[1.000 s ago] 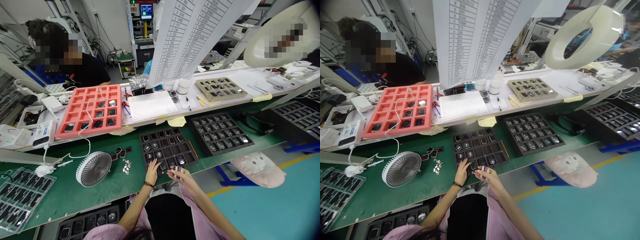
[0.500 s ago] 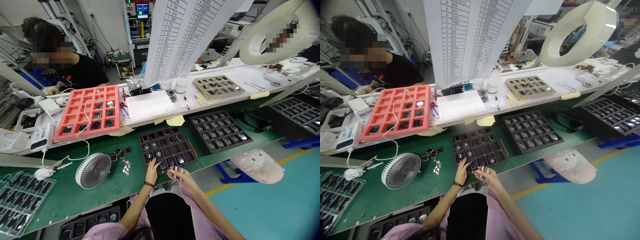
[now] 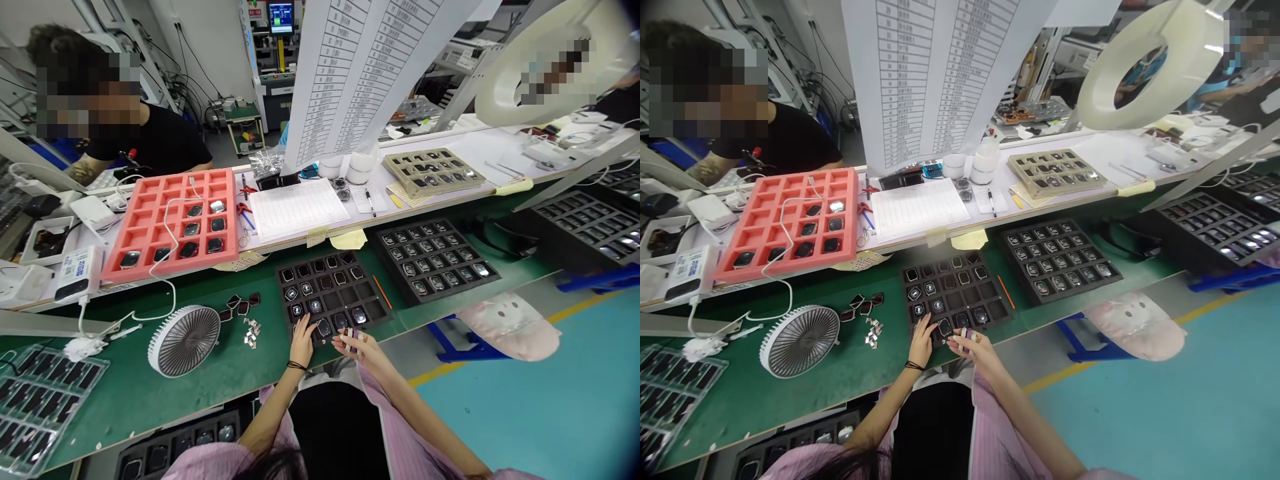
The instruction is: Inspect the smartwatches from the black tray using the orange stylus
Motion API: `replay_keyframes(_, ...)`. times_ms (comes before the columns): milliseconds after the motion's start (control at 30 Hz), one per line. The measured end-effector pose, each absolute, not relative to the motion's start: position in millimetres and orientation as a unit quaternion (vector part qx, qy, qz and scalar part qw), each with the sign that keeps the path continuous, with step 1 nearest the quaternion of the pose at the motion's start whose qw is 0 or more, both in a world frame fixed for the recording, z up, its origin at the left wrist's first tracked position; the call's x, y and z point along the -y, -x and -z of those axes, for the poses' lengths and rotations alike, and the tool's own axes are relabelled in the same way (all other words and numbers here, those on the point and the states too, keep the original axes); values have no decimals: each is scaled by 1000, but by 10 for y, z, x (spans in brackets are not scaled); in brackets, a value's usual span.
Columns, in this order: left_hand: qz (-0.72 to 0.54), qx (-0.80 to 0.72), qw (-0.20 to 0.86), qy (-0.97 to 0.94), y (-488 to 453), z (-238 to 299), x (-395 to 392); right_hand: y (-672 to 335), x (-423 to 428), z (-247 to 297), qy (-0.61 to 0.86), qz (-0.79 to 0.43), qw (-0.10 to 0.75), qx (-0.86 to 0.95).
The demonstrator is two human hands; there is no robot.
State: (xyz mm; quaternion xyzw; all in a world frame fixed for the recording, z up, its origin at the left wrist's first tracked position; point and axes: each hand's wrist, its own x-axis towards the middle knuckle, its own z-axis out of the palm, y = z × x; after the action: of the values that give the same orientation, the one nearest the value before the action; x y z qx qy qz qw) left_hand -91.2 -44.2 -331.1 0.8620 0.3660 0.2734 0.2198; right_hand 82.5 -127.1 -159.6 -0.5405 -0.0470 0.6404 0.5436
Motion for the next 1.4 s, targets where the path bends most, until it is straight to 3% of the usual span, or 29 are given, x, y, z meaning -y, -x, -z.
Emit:
replay_keyframes(400, -274, -367, 218, -862, 911, 3293, 445, -1221, 713, 1968, 501, -657, 556, 90)
replay_keyframes(767, -274, -374, 205, -862, 916, 3313, 453, -1472, 163, 2614, 638, -585, 490, 108)
replay_keyframes(967, -271, -375, 207, -862, 920, 3328, 457, -1621, 138, 2613, 666, -588, 435, 146)
replay_keyframes(1400, -272, -363, 210, -866, 931, 3327, 430, -2057, 261, 2532, 685, -554, 425, 207)
